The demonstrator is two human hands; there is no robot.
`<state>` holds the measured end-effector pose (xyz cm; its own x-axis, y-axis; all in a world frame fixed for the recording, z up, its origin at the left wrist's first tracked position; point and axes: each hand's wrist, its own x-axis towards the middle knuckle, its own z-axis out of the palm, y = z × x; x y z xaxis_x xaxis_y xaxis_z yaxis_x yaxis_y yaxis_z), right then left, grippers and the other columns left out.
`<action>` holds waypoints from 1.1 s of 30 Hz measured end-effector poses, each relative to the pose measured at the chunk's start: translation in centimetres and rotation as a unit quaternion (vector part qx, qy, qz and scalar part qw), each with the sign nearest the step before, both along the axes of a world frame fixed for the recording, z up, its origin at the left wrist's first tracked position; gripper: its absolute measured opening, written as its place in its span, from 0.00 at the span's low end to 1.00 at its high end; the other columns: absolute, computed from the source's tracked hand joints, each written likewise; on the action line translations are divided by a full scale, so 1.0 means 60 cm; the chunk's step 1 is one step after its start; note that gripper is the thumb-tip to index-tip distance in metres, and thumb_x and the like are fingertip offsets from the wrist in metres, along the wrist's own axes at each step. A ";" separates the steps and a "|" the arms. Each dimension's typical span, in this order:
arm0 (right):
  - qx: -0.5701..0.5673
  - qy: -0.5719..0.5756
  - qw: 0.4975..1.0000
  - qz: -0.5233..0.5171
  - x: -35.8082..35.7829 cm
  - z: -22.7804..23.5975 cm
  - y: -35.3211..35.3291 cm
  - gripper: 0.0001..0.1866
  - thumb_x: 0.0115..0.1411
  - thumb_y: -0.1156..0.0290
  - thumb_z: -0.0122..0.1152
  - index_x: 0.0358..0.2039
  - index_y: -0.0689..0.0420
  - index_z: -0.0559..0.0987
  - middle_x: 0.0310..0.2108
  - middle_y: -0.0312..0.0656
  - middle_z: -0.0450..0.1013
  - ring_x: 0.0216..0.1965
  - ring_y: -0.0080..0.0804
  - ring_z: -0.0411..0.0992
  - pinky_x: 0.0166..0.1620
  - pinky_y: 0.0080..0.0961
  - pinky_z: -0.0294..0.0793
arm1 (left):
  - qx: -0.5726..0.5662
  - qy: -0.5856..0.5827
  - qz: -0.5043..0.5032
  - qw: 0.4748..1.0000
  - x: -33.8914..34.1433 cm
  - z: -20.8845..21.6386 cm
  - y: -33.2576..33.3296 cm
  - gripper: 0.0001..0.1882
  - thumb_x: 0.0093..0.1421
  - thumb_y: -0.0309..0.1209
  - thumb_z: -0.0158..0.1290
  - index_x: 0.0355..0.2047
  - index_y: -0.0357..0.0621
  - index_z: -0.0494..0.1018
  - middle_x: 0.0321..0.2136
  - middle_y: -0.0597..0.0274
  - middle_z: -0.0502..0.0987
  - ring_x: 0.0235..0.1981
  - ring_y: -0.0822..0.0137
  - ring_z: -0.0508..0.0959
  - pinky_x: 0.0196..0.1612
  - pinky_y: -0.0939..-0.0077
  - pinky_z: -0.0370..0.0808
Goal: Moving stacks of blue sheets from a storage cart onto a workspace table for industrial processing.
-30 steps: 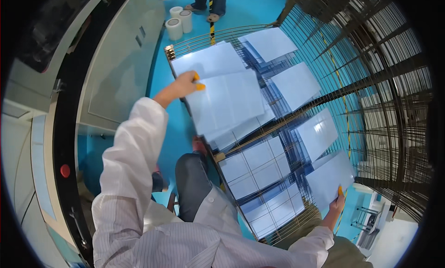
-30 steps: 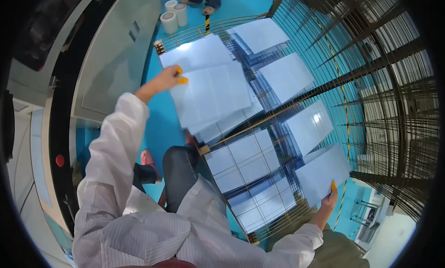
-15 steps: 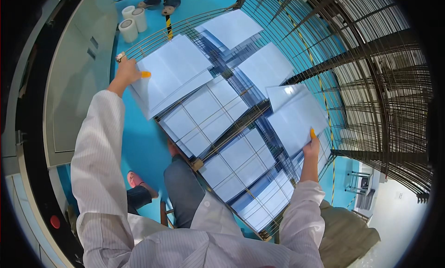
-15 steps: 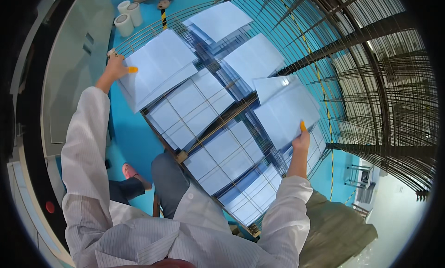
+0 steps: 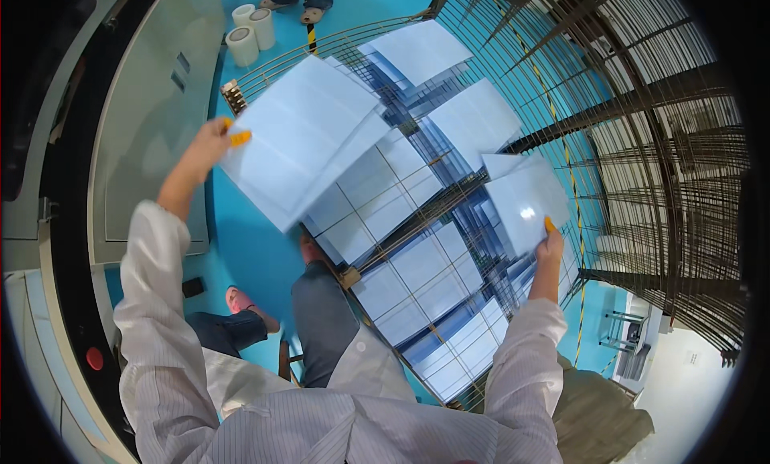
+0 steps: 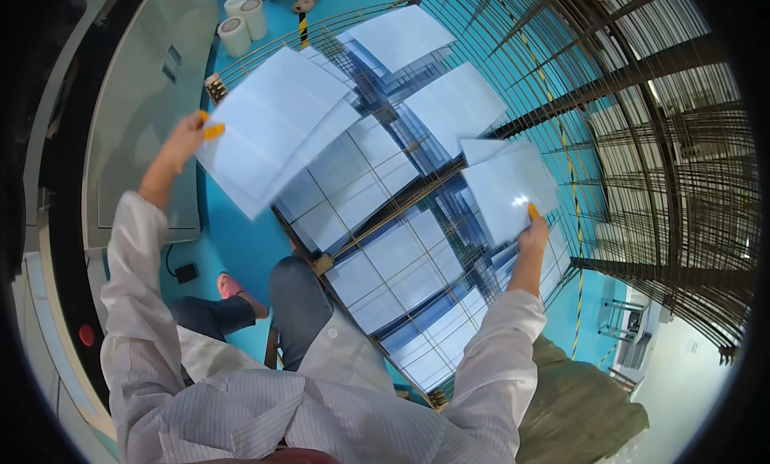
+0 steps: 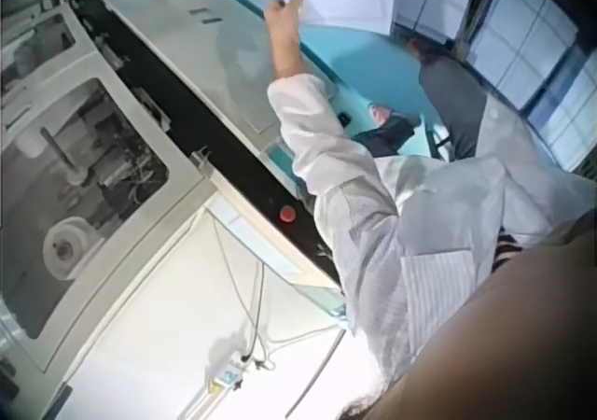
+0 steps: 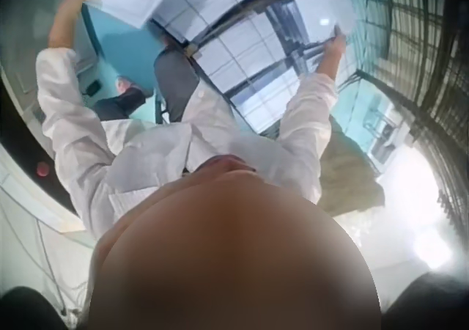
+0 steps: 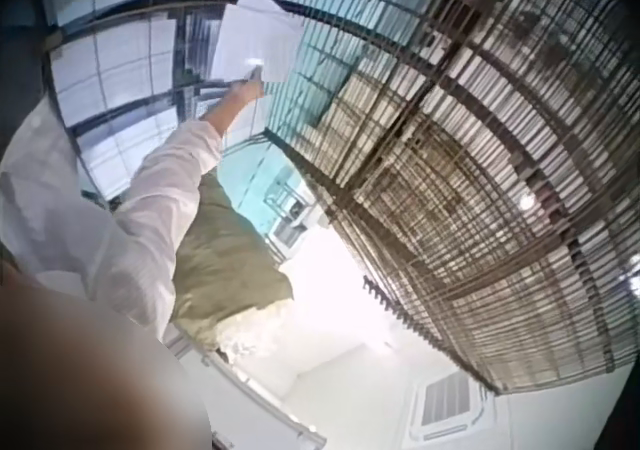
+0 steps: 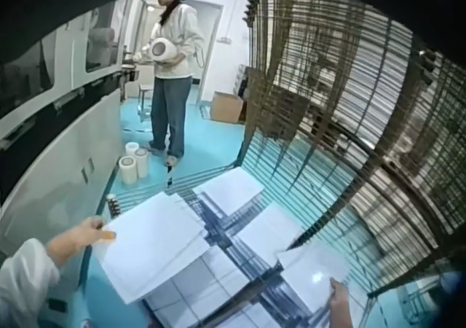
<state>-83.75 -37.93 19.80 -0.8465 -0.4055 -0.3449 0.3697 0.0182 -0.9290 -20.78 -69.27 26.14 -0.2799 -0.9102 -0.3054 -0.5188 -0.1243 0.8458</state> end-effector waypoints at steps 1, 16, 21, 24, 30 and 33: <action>-0.006 0.000 1.000 0.006 0.012 0.008 0.006 0.17 0.54 0.74 0.55 0.44 0.65 0.70 0.41 0.43 0.71 0.42 0.36 0.70 0.49 0.30 0.68 | 0.013 0.033 0.030 0.999 0.014 -0.033 0.023 0.14 0.51 0.32 0.55 0.36 0.36 0.70 0.28 0.64 0.72 0.29 0.73 0.70 0.34 0.81 0.66; 0.104 0.017 0.992 0.064 0.130 -0.035 -0.311 0.16 0.50 0.76 0.60 0.40 0.66 0.71 0.38 0.44 0.70 0.38 0.35 0.69 0.42 0.30 0.70 | 0.158 0.081 0.142 0.974 -0.006 -0.110 0.257 0.11 0.53 0.27 0.51 0.37 0.36 0.70 0.28 0.65 0.72 0.26 0.75 0.67 0.26 0.81 0.61; 0.007 -0.039 0.987 0.153 0.092 0.004 -0.275 0.16 0.53 0.77 0.55 0.43 0.68 0.69 0.40 0.47 0.70 0.40 0.38 0.70 0.45 0.34 0.71 | 0.239 0.171 0.170 0.941 -0.002 -0.105 0.259 0.14 0.54 0.29 0.49 0.41 0.37 0.68 0.31 0.63 0.72 0.27 0.75 0.67 0.27 0.82 0.62; -0.050 0.030 0.974 0.220 0.161 0.055 -0.195 0.19 0.55 0.78 0.51 0.48 0.66 0.64 0.44 0.47 0.68 0.43 0.37 0.68 0.49 0.34 0.70 | 0.282 0.157 0.095 0.942 0.001 -0.081 0.242 0.15 0.54 0.29 0.48 0.42 0.38 0.68 0.32 0.63 0.72 0.26 0.76 0.68 0.27 0.82 0.64; -0.022 -0.076 0.950 0.301 0.442 0.069 -0.127 0.25 0.54 0.79 0.53 0.53 0.62 0.61 0.46 0.43 0.66 0.47 0.33 0.65 0.50 0.31 0.67 | 0.282 0.201 -0.069 0.936 0.042 -0.177 0.216 0.16 0.56 0.32 0.47 0.45 0.41 0.68 0.29 0.66 0.73 0.25 0.76 0.70 0.25 0.79 0.67; -0.037 -0.032 0.925 0.377 0.567 0.024 -0.152 0.21 0.54 0.79 0.51 0.49 0.60 0.64 0.43 0.40 0.68 0.42 0.34 0.68 0.45 0.30 0.69 | 0.365 0.324 0.000 0.873 0.032 -0.130 0.217 0.17 0.56 0.31 0.46 0.46 0.41 0.68 0.29 0.67 0.73 0.23 0.77 0.69 0.24 0.82 0.66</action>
